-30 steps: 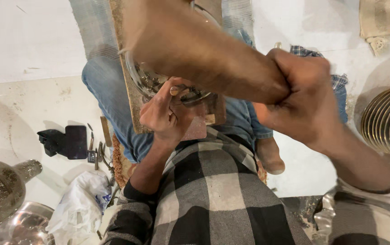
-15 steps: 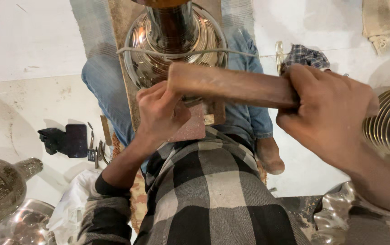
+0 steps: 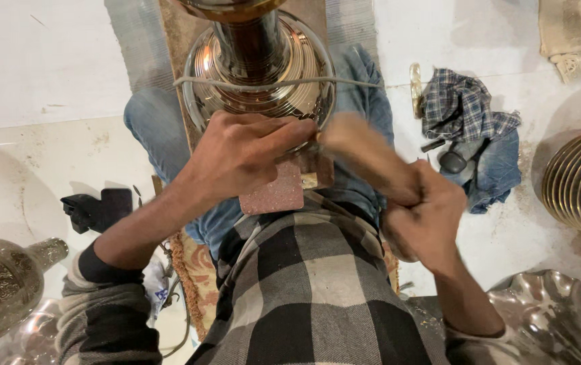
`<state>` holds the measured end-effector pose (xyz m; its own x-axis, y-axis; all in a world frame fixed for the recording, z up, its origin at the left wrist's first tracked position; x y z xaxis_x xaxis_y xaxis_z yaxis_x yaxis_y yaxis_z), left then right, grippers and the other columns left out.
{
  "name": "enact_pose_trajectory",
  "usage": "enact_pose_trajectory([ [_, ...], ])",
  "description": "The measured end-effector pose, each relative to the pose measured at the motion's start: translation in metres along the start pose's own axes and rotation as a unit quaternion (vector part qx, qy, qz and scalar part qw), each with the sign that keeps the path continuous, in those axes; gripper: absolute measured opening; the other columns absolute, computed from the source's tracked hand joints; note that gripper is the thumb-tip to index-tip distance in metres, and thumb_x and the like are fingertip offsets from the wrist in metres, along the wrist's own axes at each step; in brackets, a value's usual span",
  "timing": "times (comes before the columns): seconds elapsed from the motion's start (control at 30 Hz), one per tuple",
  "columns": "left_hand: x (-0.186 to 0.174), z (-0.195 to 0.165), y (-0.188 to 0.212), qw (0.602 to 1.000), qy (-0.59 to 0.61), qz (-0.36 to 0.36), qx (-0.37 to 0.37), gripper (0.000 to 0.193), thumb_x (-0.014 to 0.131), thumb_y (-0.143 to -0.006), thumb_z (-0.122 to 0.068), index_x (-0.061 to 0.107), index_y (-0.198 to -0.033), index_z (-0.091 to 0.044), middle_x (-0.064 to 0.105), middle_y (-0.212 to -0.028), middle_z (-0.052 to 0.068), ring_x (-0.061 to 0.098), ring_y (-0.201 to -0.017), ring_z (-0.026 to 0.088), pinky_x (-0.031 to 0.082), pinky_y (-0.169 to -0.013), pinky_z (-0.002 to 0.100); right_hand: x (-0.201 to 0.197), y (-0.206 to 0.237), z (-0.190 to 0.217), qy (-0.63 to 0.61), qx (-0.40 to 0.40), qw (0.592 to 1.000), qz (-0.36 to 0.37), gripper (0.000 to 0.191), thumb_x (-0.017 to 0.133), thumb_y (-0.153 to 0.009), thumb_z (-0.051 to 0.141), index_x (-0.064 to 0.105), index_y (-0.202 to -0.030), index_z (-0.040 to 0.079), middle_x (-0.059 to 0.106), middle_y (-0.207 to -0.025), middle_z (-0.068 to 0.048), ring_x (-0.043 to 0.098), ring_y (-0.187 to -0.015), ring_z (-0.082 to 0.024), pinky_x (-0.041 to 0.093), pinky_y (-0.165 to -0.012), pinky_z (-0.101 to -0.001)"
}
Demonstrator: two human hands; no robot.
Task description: The person sits on the floor with a brass vessel on their lap and hammers its surface using a wooden mallet and a stone, repositioning the vessel and tools between strikes to work the metal surface.
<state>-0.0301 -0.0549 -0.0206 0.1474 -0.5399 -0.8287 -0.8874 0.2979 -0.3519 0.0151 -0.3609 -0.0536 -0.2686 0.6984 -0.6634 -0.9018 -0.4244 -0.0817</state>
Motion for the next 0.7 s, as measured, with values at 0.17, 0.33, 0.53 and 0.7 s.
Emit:
enact_pose_trajectory([
  [0.17,-0.011,0.001,-0.007,0.999,0.026,0.006,0.03,0.036,0.072,-0.095,-0.011,0.068,-0.131,-0.013,0.079,-0.104,0.008,0.073,-0.071,0.016,0.059,-0.055,0.029,0.042,0.026,-0.027,-0.194,0.085,0.977,-0.035,0.015,0.072,-0.082,0.016,0.065,-0.091,0.006,0.066,-0.073,0.0,0.06,-0.056,-0.012,0.051,-0.049,-0.0271],
  [0.33,-0.016,0.011,-0.026,0.989,0.03,0.145,0.026,0.046,0.075,-0.091,-0.002,0.068,-0.134,-0.014,0.076,-0.079,0.007,0.066,-0.055,0.014,0.054,-0.046,0.028,0.079,0.044,-0.026,-0.228,0.226,0.946,0.037,0.018,0.079,-0.085,0.009,0.071,-0.098,0.0,0.074,-0.084,-0.008,0.068,-0.076,-0.016,0.054,-0.072,-0.0278],
  [0.53,-0.019,0.012,-0.047,0.972,0.046,0.213,0.084,0.053,0.074,-0.079,0.004,0.071,-0.127,-0.018,0.075,-0.076,0.006,0.066,-0.055,0.013,0.053,-0.045,0.025,0.075,0.045,-0.021,-0.119,0.224,0.967,0.003,0.034,0.082,-0.076,0.008,0.068,-0.105,-0.002,0.072,-0.088,-0.009,0.069,-0.08,-0.016,0.054,-0.072,-0.0268],
  [0.7,-0.022,0.004,-0.06,0.955,0.034,0.282,0.09,0.047,0.069,-0.087,0.004,0.07,-0.126,-0.021,0.071,-0.062,0.004,0.062,-0.047,0.011,0.049,-0.038,0.026,0.079,0.046,-0.021,-0.246,0.125,0.954,-0.12,0.009,0.076,-0.095,0.003,0.068,-0.097,0.002,0.069,-0.093,-0.01,0.065,-0.08,-0.015,0.053,-0.075,-0.0271],
])
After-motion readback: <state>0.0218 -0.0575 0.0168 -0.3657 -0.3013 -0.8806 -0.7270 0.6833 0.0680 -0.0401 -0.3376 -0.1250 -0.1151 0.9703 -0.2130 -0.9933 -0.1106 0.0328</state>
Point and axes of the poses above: each hand's wrist, its own y-axis away from the middle knuckle, its own x-axis out of the palm, z = x × y, the point moved 2 cm from there along -y, towards the middle knuckle
